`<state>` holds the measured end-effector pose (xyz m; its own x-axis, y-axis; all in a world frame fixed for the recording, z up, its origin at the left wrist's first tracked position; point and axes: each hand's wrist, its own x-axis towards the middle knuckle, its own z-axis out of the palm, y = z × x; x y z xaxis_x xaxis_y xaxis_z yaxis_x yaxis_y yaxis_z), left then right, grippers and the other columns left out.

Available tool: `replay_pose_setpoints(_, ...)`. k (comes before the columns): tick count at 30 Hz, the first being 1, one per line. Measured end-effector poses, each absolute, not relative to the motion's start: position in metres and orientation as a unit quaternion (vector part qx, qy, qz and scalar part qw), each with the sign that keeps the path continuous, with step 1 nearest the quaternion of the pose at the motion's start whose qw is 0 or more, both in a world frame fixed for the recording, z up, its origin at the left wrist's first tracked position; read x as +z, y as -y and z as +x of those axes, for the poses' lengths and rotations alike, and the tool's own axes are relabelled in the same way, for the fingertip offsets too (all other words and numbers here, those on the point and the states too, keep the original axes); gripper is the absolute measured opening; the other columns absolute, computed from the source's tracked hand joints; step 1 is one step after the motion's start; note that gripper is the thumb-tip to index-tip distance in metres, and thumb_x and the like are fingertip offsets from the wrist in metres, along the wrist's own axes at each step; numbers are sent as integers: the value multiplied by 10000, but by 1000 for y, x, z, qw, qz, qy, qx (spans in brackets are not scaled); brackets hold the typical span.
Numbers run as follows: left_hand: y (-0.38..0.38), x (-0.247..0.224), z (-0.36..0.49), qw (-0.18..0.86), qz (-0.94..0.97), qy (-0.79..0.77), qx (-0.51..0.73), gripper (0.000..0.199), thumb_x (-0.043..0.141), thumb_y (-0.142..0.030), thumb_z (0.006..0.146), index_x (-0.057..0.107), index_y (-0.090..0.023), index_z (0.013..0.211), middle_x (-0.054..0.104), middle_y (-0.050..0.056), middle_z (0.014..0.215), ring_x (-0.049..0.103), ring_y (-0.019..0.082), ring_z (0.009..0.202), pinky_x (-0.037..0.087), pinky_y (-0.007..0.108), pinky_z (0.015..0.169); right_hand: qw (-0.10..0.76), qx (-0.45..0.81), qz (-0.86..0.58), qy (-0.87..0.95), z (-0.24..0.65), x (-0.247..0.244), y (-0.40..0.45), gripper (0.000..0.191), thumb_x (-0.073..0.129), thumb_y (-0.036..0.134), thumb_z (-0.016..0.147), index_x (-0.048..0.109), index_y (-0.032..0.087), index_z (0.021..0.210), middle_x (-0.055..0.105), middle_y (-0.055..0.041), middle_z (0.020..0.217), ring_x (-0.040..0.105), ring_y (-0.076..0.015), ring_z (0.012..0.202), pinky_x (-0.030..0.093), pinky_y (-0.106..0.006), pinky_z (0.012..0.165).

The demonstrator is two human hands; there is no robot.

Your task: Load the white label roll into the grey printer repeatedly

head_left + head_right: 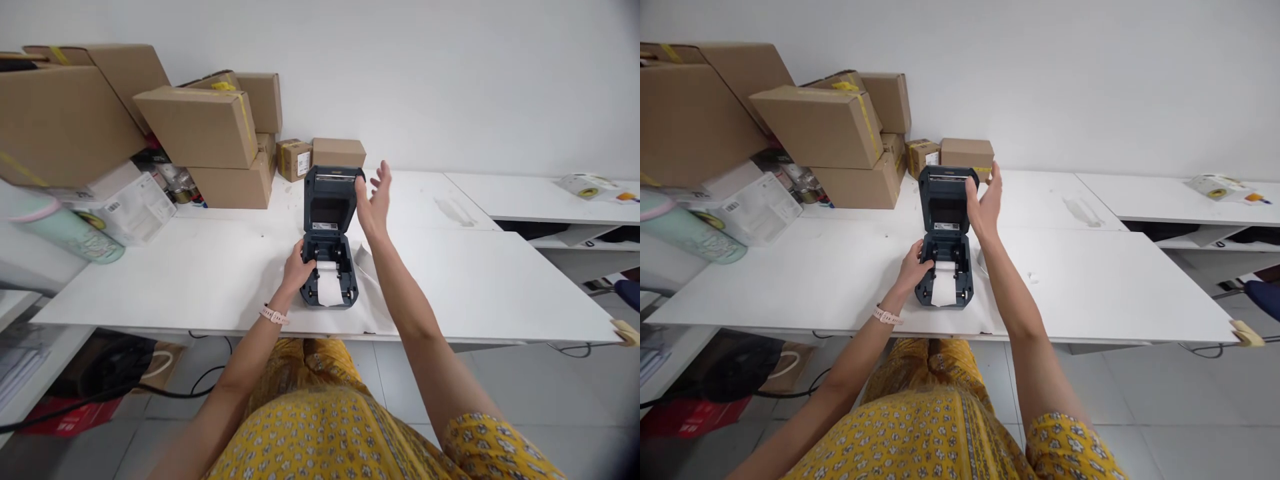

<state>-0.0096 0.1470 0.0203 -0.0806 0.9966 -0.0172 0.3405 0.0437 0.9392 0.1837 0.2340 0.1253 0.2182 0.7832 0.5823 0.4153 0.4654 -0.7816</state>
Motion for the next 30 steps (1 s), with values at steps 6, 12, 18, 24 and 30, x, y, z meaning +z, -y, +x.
replay_pose_setpoints(6,-153,34,-10,323,605,-641,344,774,642,-164,756,436,-192,1501,591,128,1464,585,330,1315,455,459,1102,162,87,-437,880,176,97,-190,363,470,123,915,706,185,1184,779,-108,1063,706,-265,1076,355,-484,1180)
replay_pose_setpoints(12,-152,40,-12,284,647,-644,293,783,609,-162,787,392,-208,1538,642,114,1399,613,326,1281,485,440,1062,-139,142,-349,916,151,77,-204,340,541,98,872,752,174,1128,790,-129,1091,699,-292,1149,228,-498,1243)
replay_pose_setpoints(18,-150,37,-17,241,694,-630,252,853,464,-72,805,224,-203,1612,743,112,1163,695,310,1096,517,440,965,-133,184,-322,919,154,78,-216,487,627,159,843,646,182,1329,720,-130,1281,646,-326,1209,424,-458,1101)
replay_pose_setpoints(24,-145,31,-11,220,678,-647,270,802,420,-73,820,276,-218,1596,676,107,1341,677,307,1159,503,452,1005,140,390,-239,878,229,117,-183,445,655,384,915,591,204,1317,684,-86,1212,638,-220,1054,514,-372,941)
replay_pose_setpoints(30,-142,31,-4,217,650,-669,288,712,436,-117,863,373,-245,1560,727,87,1228,695,306,1102,508,488,1015,436,469,-340,689,350,98,-102,420,790,484,801,575,278,1097,689,-81,1101,662,-230,960,548,-338,727)
